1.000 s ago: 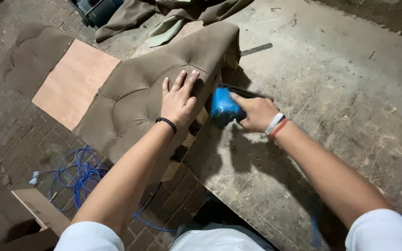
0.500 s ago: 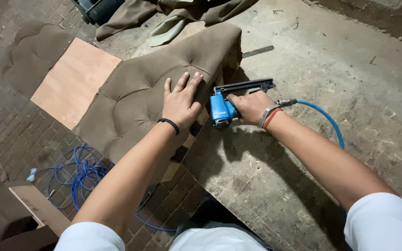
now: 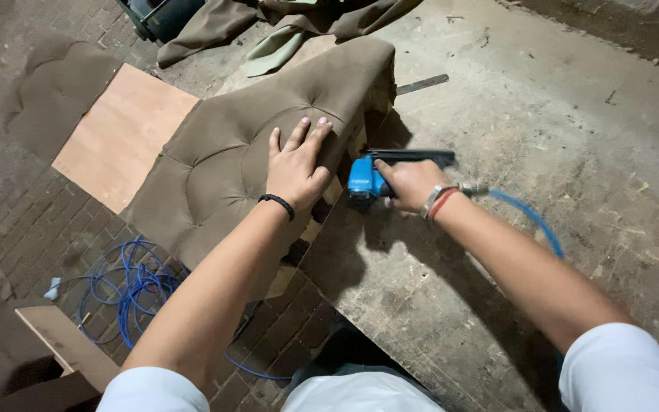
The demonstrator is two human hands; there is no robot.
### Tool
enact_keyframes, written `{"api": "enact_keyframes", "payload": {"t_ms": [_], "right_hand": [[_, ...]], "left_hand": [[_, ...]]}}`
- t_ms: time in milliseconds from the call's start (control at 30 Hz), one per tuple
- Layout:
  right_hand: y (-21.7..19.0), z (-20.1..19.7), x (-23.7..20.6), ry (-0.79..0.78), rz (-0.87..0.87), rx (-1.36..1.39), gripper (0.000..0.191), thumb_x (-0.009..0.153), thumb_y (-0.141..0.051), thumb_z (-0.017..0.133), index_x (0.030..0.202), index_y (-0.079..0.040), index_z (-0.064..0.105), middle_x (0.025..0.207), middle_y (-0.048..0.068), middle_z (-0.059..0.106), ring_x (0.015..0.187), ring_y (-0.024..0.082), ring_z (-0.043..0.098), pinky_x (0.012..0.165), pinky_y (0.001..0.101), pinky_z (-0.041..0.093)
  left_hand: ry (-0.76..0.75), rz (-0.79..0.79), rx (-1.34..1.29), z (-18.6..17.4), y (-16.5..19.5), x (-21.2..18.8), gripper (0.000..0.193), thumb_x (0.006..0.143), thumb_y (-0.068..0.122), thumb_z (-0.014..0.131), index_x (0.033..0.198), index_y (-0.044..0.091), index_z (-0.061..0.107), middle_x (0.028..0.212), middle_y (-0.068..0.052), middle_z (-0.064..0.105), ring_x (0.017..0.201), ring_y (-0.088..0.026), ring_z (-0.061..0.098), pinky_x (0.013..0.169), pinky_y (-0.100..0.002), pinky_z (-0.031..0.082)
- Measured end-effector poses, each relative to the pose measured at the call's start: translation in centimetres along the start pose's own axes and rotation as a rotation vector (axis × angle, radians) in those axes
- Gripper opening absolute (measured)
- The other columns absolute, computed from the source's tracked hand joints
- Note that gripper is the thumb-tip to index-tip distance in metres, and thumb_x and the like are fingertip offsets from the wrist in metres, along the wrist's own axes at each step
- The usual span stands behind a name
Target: The person stretches brown tufted fabric over the foam and wooden frame of a furniture piece, pulls the fabric edges taut around the frame, and uses a pneumatic nail gun to fasten the fabric to the wood. They also use scissors to trim excess fabric and press the tufted surface to shape it.
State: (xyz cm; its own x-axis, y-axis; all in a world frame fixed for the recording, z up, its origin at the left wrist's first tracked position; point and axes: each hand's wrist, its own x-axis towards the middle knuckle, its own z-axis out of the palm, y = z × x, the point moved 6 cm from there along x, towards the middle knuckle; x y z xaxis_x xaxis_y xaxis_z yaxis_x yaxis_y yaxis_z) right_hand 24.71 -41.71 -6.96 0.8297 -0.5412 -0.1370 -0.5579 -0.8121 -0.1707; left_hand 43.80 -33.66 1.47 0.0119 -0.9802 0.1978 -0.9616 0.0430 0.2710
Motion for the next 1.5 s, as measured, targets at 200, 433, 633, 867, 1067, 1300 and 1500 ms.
{"api": "enact_keyframes", "payload": {"t_ms": [200,433,633,867,1067,1300,1500], "right_hand": [[4.5,6.2,-2.0,0.007,0.380,0.252,0.088,0.078,-0.032,0.079,0.153,-0.009,0.039,0.103,0.022,0.072,0.097,0.042,0.070,0.084,0.0524,0.056],[6.5,12.1,-4.8,0.008,0.633,0.334,0.094,0.080,-0.033,0.080,0.161,-0.018,0.033,0.126,0.027,0.060,0.112,0.046,0.063,0.092,0.0529,0.054],[3.7,8.4,-6.6,0.210,0.571,0.324,0.066,0.074,-0.032,0.086,0.135,-0.018,0.063,0.129,0.022,0.059,0.118,0.042,0.060,0.097,0.0499,0.051],[-10.3,-2.7,-3.9,0.567,0.064,0.543,0.037,0.077,-0.021,0.080,0.112,-0.010,0.076,0.117,0.014,0.067,0.111,0.034,0.065,0.097,0.0421,0.053],[-16.0,-9.1,-2.5,0.623,0.013,0.707,0.031,0.085,-0.015,0.074,0.116,-0.009,0.074,0.124,0.012,0.069,0.116,0.030,0.067,0.098,0.0379,0.054],[-20.5,-8.3,0.8,0.571,-0.194,0.475,0.054,0.090,-0.027,0.071,0.140,-0.008,0.060,0.150,0.016,0.055,0.141,0.037,0.048,0.119,0.0490,0.034],[-22.0,-5.4,1.5,0.424,-0.089,0.353,0.067,0.099,-0.042,0.058,0.158,-0.015,0.042,0.167,0.013,0.032,0.155,0.038,0.025,0.122,0.0621,0.015]], "left_hand": [[0.007,-0.007,0.000,0.1,0.1,0.3,0.077,0.074,0.028,0.055,0.149,0.015,0.047,0.160,-0.005,0.045,0.151,-0.028,0.034,0.121,-0.064,0.010],[-0.026,-0.045,0.034,-0.2,-0.8,1.9,0.080,0.075,0.035,0.060,0.151,0.017,0.044,0.159,-0.007,0.043,0.151,-0.028,0.031,0.121,-0.064,0.009],[-0.029,-0.053,0.037,-0.4,-1.9,3.0,0.084,0.076,0.045,0.064,0.151,0.018,0.042,0.157,-0.007,0.044,0.150,-0.027,0.032,0.120,-0.065,0.010],[0.111,-0.099,-0.437,-1.9,-3.3,1.4,0.062,0.086,0.037,0.062,0.144,0.017,0.055,0.146,-0.014,0.059,0.143,-0.029,0.051,0.127,-0.056,0.015],[0.050,-0.206,-0.681,-4.8,-4.4,-10.1,0.053,0.089,0.032,0.064,0.139,0.015,0.058,0.141,-0.015,0.061,0.133,-0.033,0.057,0.114,-0.041,0.044],[0.204,-0.308,-0.177,-9.4,-9.6,-18.4,0.065,0.095,0.046,0.063,0.151,0.016,0.051,0.163,-0.017,0.039,0.150,-0.036,0.034,0.123,-0.059,0.015],[0.205,-0.309,-0.014,-8.6,-12.6,-17.5,0.074,0.095,0.054,0.059,0.154,0.012,0.045,0.163,-0.013,0.038,0.152,-0.034,0.029,0.123,-0.059,0.012]]}}
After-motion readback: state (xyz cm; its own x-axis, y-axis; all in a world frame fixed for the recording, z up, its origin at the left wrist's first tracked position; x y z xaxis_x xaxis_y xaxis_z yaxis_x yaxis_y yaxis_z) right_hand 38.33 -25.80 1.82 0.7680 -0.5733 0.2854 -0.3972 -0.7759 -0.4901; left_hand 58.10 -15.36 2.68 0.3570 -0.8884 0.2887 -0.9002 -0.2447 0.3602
